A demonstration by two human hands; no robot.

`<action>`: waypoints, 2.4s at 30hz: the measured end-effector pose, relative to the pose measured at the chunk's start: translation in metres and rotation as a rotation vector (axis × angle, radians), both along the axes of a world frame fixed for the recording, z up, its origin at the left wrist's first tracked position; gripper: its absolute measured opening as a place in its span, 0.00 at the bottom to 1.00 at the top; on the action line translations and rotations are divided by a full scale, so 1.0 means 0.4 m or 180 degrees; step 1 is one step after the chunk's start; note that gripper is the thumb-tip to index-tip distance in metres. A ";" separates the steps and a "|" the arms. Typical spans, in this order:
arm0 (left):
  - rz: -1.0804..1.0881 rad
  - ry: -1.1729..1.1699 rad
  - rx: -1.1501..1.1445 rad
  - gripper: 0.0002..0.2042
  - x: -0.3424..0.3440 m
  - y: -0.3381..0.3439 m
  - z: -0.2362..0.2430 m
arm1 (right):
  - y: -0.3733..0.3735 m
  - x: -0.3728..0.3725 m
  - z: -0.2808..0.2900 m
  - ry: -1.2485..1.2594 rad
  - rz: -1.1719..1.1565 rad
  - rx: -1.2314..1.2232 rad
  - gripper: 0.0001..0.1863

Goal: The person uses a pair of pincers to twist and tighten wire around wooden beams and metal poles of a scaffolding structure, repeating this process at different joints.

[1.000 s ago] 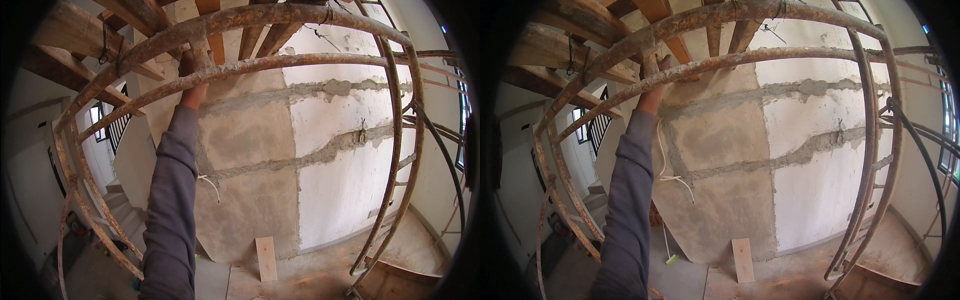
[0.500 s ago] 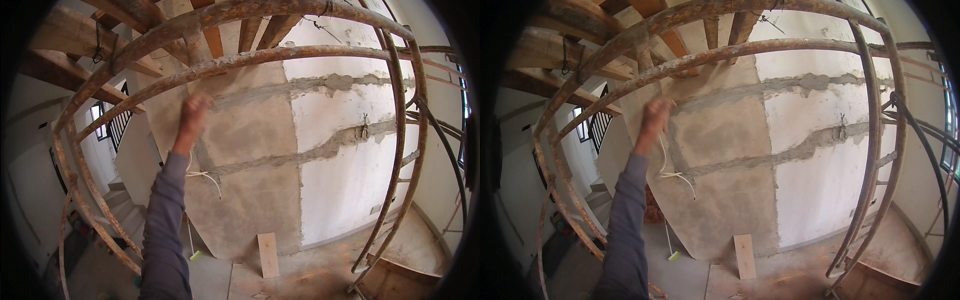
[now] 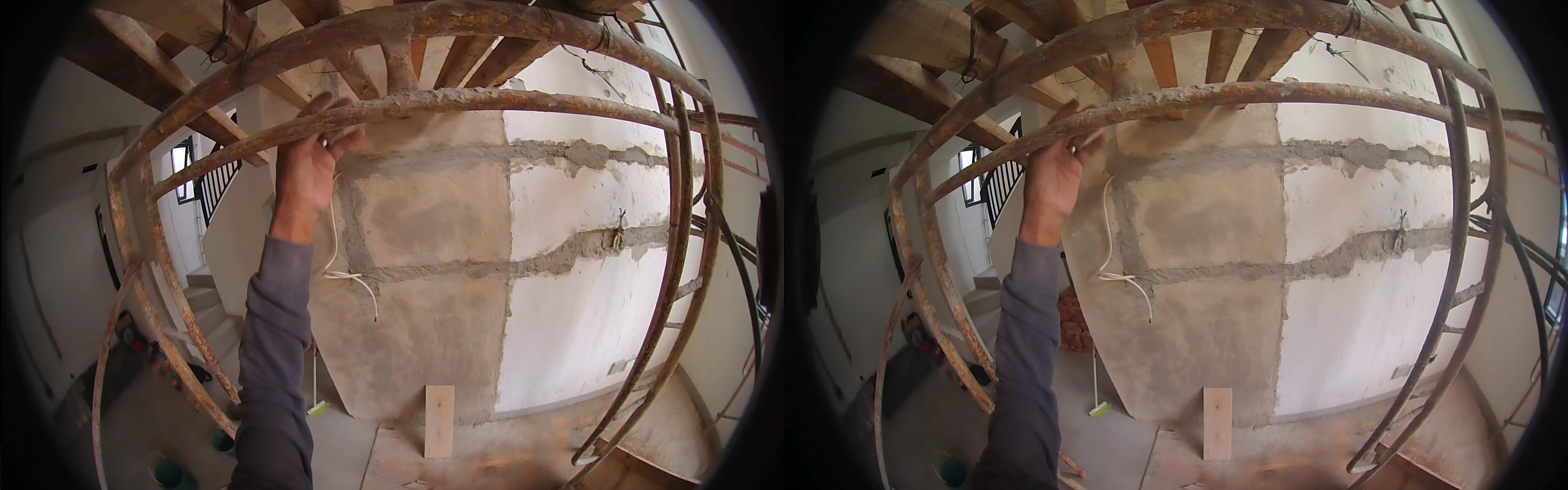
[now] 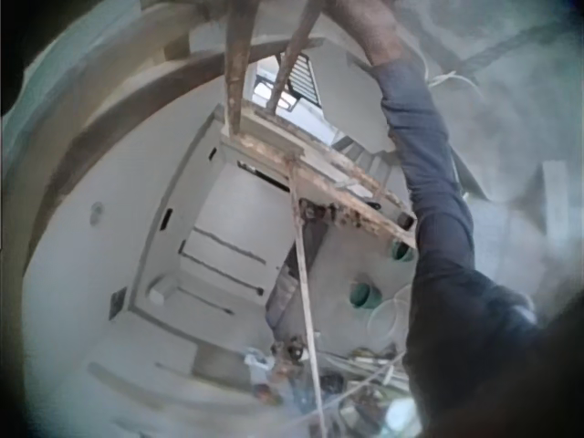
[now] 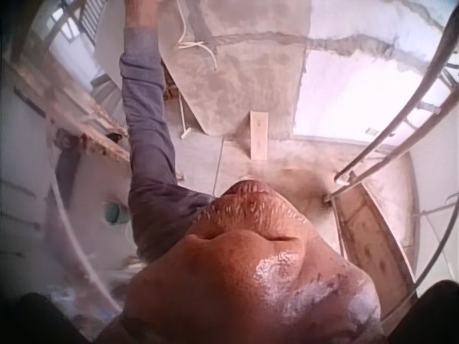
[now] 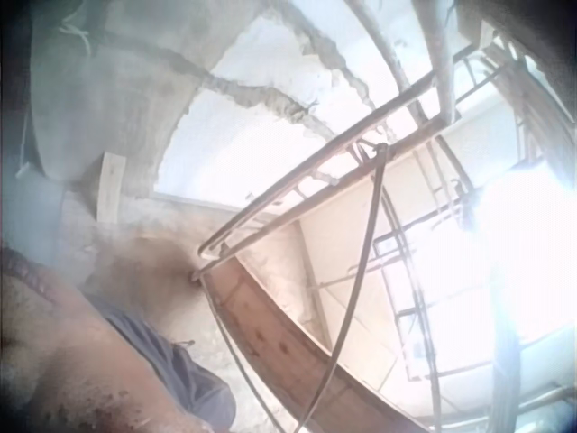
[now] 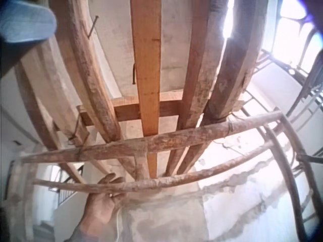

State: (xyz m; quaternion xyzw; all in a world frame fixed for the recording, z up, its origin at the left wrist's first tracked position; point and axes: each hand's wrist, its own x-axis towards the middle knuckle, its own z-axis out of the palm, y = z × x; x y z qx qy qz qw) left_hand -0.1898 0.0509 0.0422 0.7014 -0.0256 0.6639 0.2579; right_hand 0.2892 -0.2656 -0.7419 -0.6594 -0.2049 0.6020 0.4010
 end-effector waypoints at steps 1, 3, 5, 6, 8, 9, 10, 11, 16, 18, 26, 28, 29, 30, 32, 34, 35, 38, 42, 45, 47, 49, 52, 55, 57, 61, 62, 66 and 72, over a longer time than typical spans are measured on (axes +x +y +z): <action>-0.0289 -0.0061 0.0174 0.21 0.000 0.006 0.027 | -0.003 -0.004 0.001 -0.0014 -0.0021 -0.0014 0.17; -0.0501 -0.0047 0.0167 0.23 -0.007 0.017 0.061 | 0.005 -0.004 0.005 -0.0026 -0.0002 0.0019 0.17; -0.0688 -0.0066 0.0204 0.24 0.002 0.017 0.075 | 0.009 -0.008 0.005 -0.0040 0.0012 0.0000 0.17; -0.0774 -0.0108 0.0254 0.24 0.008 0.018 0.079 | 0.013 -0.008 0.006 -0.0047 0.0015 0.0006 0.18; -0.0990 -0.0086 0.0297 0.22 0.016 0.017 0.090 | 0.014 -0.012 0.004 -0.0053 0.0011 0.0005 0.18; -0.1114 -0.0028 0.0298 0.21 0.016 0.016 0.099 | 0.014 -0.011 0.004 -0.0054 0.0010 0.0005 0.18; -0.1227 0.0028 0.0296 0.20 0.012 0.016 0.107 | 0.016 -0.012 0.004 -0.0052 0.0013 -0.0005 0.18; -0.1287 0.0096 0.0317 0.19 0.005 0.021 0.118 | 0.018 -0.013 0.003 -0.0055 0.0022 0.0001 0.18; -0.1248 -0.0204 0.0262 0.10 0.010 0.032 0.124 | 0.010 -0.022 0.003 -0.0062 0.0001 -0.0028 0.18; -0.1471 -0.0092 0.0408 0.08 -0.013 0.060 0.115 | 0.011 -0.024 0.002 -0.0066 0.0011 -0.0036 0.19; 0.1344 0.0999 0.0020 0.08 -0.068 0.117 -0.153 | 0.006 -0.033 -0.005 -0.0035 0.0002 -0.0056 0.19; 0.1499 0.1140 -0.0758 0.07 -0.049 0.144 -0.329 | 0.012 -0.031 -0.013 -0.0026 0.0014 -0.0033 0.20; 0.2020 0.1812 -0.0592 0.08 -0.052 0.158 -0.429 | 0.014 -0.029 -0.017 -0.0022 0.0020 -0.0018 0.20; 0.1669 0.1867 -0.1231 0.08 -0.069 0.209 -0.570 | 0.021 -0.008 0.001 -0.0049 0.0117 -0.0099 0.20; 0.1351 0.2164 -0.1313 0.05 -0.053 0.230 -0.835 | 0.029 -0.002 -0.001 -0.0051 0.0149 -0.0081 0.20; 0.1830 0.2734 -0.0240 0.12 -0.026 0.208 -1.067 | 0.025 -0.008 -0.006 -0.0026 0.0119 -0.0082 0.20; 0.2180 0.2903 -0.0301 0.18 -0.012 0.184 -1.190 | 0.021 -0.013 -0.009 -0.0014 0.0102 -0.0080 0.20; 0.1364 0.3789 -0.1923 0.25 0.038 -0.018 -1.286 | 0.028 -0.021 -0.020 0.0030 0.0099 -0.0040 0.21; 0.0831 0.3506 -0.2221 0.18 -0.002 -0.139 -1.599 | 0.038 -0.019 -0.044 0.0111 0.0147 0.0019 0.21; 0.0646 0.2814 -0.3327 0.18 0.037 -0.209 -1.617 | -0.017 -0.032 -0.073 0.0197 0.0079 0.0020 0.21; 0.0571 0.2263 -0.3670 0.17 0.061 -0.242 -1.605 | -0.043 -0.039 -0.102 0.0321 0.0080 0.0105 0.21; 0.0435 0.1626 -0.3952 0.17 0.094 -0.289 -1.601 | -0.062 -0.042 -0.116 0.0528 0.0057 0.0250 0.22; 0.0258 0.1019 -0.4092 0.17 0.134 -0.324 -1.594 | 0.015 -0.063 -0.028 0.0768 0.0097 0.0899 0.23; 0.0029 0.0619 -0.4146 0.16 0.178 -0.337 -1.590 | 0.100 -0.098 0.265 0.0693 0.0587 0.1424 0.26; -0.0127 0.0445 -0.4177 0.16 0.204 -0.344 -1.589 | 0.151 -0.132 0.423 0.0786 0.0645 0.1788 0.26; -0.0398 0.0137 -0.4202 0.15 0.256 -0.355 -1.595 | 0.222 -0.190 0.576 0.0638 0.0847 0.2288 0.26; -0.0452 0.0099 -0.4209 0.15 0.270 -0.359 -1.596 | 0.237 -0.201 0.588 0.0471 0.0949 0.2344 0.26; -0.0643 -0.0034 -0.4212 0.15 0.316 -0.371 -1.604 | 0.295 -0.252 0.617 -0.1150 0.1703 0.2590 0.25; -0.0794 -0.0192 -0.4198 0.14 0.363 -0.398 -1.626 | 0.277 -0.320 0.690 -0.2708 0.2038 0.3734 0.26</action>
